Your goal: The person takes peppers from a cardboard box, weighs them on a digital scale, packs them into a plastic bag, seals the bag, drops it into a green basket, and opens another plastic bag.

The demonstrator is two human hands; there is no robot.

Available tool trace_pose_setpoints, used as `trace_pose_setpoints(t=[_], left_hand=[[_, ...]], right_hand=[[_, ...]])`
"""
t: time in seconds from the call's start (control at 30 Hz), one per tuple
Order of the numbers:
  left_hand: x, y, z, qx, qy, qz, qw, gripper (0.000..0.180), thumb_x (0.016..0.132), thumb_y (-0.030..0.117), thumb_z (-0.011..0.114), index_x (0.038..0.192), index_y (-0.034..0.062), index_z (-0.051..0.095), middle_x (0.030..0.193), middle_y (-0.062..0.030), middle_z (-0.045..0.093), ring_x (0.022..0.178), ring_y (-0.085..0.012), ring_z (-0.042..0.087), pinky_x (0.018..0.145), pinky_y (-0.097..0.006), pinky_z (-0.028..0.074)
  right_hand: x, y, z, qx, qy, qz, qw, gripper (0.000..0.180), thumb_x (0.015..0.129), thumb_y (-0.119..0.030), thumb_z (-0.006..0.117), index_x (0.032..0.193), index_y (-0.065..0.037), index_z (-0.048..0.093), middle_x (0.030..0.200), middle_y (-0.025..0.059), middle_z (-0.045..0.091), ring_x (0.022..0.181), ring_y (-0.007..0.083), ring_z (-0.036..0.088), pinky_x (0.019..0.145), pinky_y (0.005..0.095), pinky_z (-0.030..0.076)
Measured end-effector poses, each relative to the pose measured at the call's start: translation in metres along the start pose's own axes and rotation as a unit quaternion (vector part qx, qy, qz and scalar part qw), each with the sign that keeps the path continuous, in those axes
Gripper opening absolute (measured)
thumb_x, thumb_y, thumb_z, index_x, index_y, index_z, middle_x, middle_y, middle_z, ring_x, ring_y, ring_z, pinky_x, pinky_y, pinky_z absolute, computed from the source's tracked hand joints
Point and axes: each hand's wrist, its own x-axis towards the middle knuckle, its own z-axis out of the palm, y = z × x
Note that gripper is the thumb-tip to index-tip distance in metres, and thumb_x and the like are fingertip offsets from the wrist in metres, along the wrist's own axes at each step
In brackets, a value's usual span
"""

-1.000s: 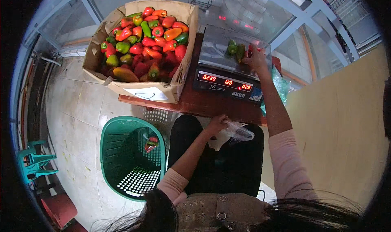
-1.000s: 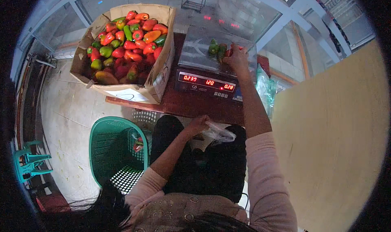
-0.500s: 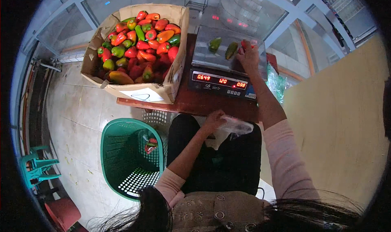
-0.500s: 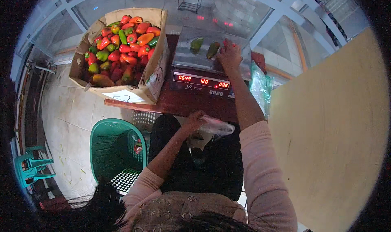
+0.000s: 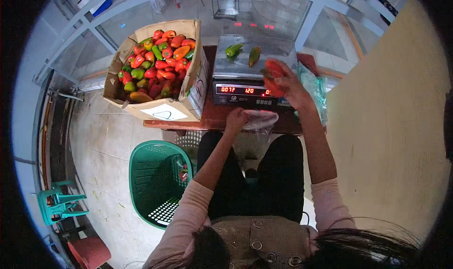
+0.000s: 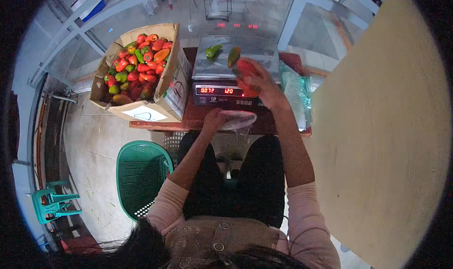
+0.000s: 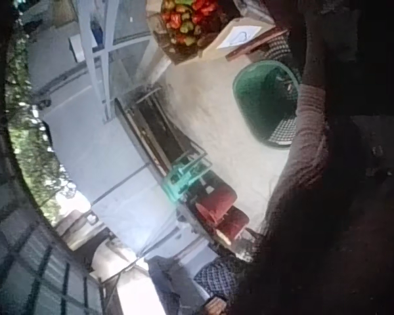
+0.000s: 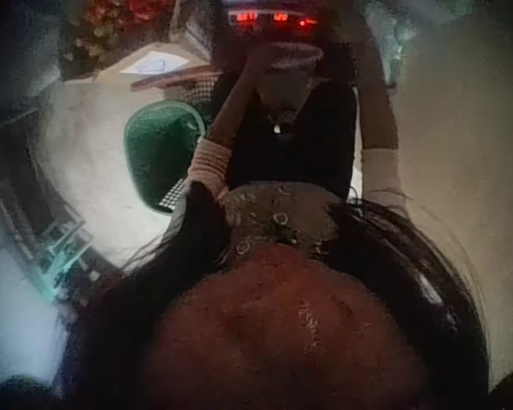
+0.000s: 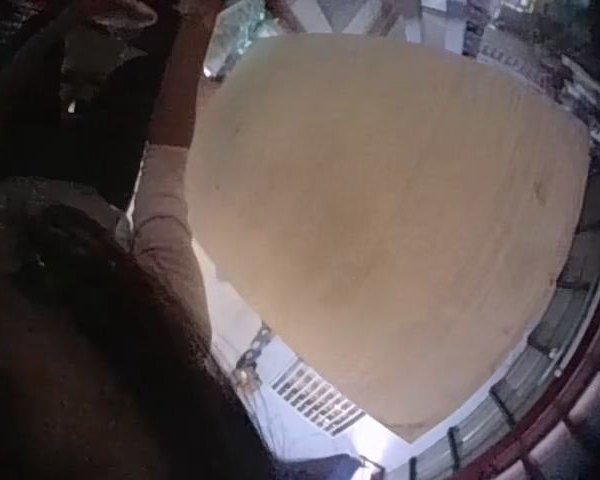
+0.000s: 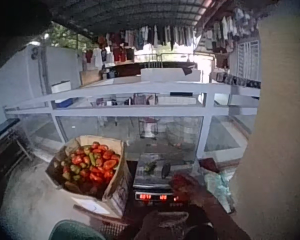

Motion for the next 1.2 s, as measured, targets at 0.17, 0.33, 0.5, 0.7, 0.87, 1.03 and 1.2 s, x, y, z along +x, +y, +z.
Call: trace_pose_setpoints(t=[0.17, 0.33, 0.5, 0.7, 0.87, 1.03, 1.2], left_hand=[[0.005, 0.033, -0.003, -0.037, -0.003, 0.011, 0.999, 0.032, 0.077, 0.03, 0.053, 0.087, -0.0005, 0.057, 0.079, -0.0157, 0.059, 0.076, -0.0291, 0.058, 0.066, -0.035, 0.044], [0.008, 0.041, 0.0, 0.017, 0.038, 0.17, 0.985, 0.032, 0.081, 0.03, 0.048, 0.09, 0.0004, 0.058, 0.078, -0.0151, 0.059, 0.072, -0.0287, 0.057, 0.067, -0.035, 0.044], [-0.011, 0.088, 0.017, 0.116, -0.009, 0.195, 0.974, 0.03, 0.082, 0.031, 0.049, 0.094, 0.0048, 0.057, 0.08, -0.014, 0.059, 0.073, -0.0304, 0.058, 0.066, -0.036, 0.044], [-0.051, 0.12, 0.016, 0.119, 0.014, 0.094, 0.988, 0.029, 0.081, 0.026, 0.054, 0.1, 0.0035, 0.053, 0.081, -0.0142, 0.059, 0.074, -0.029, 0.058, 0.065, -0.037, 0.044], [-0.079, 0.123, 0.023, 0.082, 0.007, 0.08, 0.993, 0.027, 0.082, 0.022, 0.054, 0.097, 0.0001, 0.051, 0.079, -0.0146, 0.057, 0.073, -0.0267, 0.058, 0.065, -0.036, 0.043], [-0.08, 0.151, 0.022, 0.041, 0.101, 0.189, 0.976, 0.022, 0.084, 0.021, 0.05, 0.091, -0.0002, 0.051, 0.074, -0.0135, 0.055, 0.069, -0.0236, 0.056, 0.062, -0.035, 0.041], [-0.072, 0.132, 0.008, -0.016, 0.191, 0.141, 0.971, 0.017, 0.088, 0.018, 0.047, 0.085, 0.0016, 0.05, 0.068, -0.0066, 0.049, 0.063, -0.0133, 0.048, 0.056, -0.029, 0.039]], right_hand=[[-0.046, 0.035, 0.005, -0.171, -0.008, 0.064, 0.983, 0.064, 0.07, -0.014, 0.064, 0.127, -0.009, 0.037, 0.121, 0.0099, 0.046, 0.105, 0.02, 0.048, 0.091, 0.0307, 0.039], [-0.058, 0.071, -0.008, -0.323, -0.055, 0.12, 0.937, 0.062, 0.069, -0.017, 0.065, 0.125, -0.008, 0.04, 0.117, 0.0107, 0.048, 0.102, 0.0196, 0.049, 0.09, 0.0292, 0.039], [-0.068, 0.073, -0.003, -0.195, 0.02, 0.226, 0.954, 0.054, 0.068, -0.02, 0.065, 0.117, -0.006, 0.047, 0.101, 0.0083, 0.056, 0.086, 0.0198, 0.055, 0.078, 0.0327, 0.046], [-0.079, 0.105, -0.008, 0.342, 0.14, 0.15, 0.917, 0.031, 0.077, -0.027, 0.056, 0.1, -0.005, 0.054, 0.093, 0.0075, 0.059, 0.081, 0.0199, 0.058, 0.068, 0.0337, 0.049], [-0.076, 0.108, 0.014, 0.386, 0.174, 0.017, 0.906, 0.031, 0.078, -0.028, 0.055, 0.099, -0.005, 0.054, 0.096, 0.0083, 0.058, 0.086, 0.0205, 0.057, 0.073, 0.0336, 0.048], [-0.07, 0.107, 0.026, 0.271, 0.185, 0.031, 0.944, 0.028, 0.081, -0.027, 0.052, 0.099, -0.006, 0.056, 0.099, 0.0089, 0.058, 0.088, 0.0217, 0.056, 0.077, 0.0335, 0.046], [-0.046, 0.084, 0.043, -0.576, 0.085, -0.173, 0.795, 0.021, 0.082, -0.022, 0.05, 0.089, -0.003, 0.057, 0.085, 0.0134, 0.058, 0.079, 0.0303, 0.056, 0.071, 0.0372, 0.045]])
